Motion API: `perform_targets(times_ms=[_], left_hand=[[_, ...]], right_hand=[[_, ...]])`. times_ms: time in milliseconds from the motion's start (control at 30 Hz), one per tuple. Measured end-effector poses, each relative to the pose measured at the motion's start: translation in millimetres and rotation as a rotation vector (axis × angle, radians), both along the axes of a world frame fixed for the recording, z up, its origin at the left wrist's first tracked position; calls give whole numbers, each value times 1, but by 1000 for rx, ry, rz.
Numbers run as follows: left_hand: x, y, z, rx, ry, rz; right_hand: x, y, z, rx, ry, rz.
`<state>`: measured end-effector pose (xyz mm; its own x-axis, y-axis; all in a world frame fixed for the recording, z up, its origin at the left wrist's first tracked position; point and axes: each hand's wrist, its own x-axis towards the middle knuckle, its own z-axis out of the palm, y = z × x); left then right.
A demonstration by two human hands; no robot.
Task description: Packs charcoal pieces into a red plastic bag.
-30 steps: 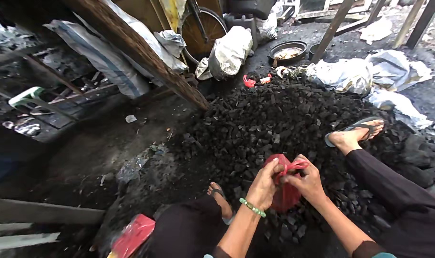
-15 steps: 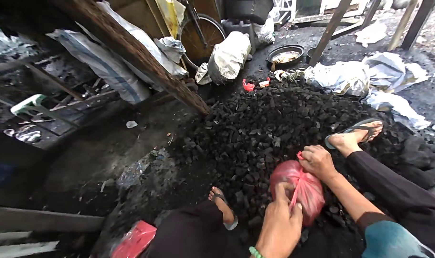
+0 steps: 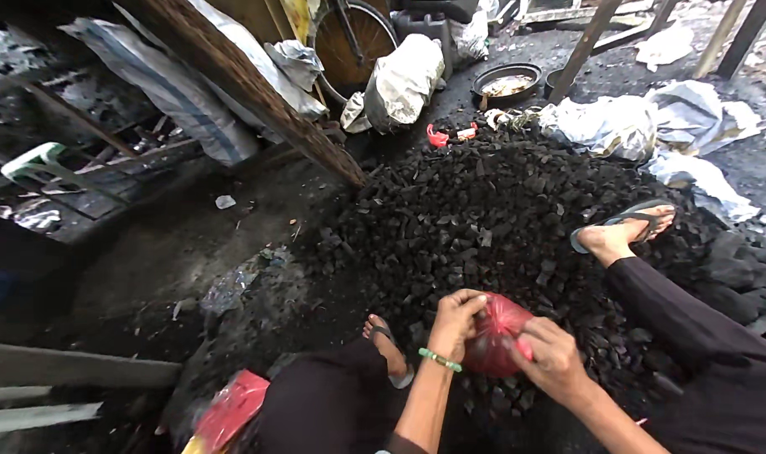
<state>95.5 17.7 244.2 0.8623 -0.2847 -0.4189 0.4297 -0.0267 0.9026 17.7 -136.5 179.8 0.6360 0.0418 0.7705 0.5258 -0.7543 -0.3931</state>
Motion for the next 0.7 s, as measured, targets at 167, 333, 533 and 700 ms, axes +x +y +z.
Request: perform_targets(times_ms=[167,333,533,700], left_hand=[[-7,0,26,108,-196,-362],[-8,0,22,-15,-273,-260],[-8,-2,14,-180,-206,-157],[-3,-1,28,350,-400,-272]], right_hand=[[28,-8,27,123,51,-37],[36,-17,28,469,333,176],[17,-11,22,499,317,187],[21,-10,17,302,139,110]])
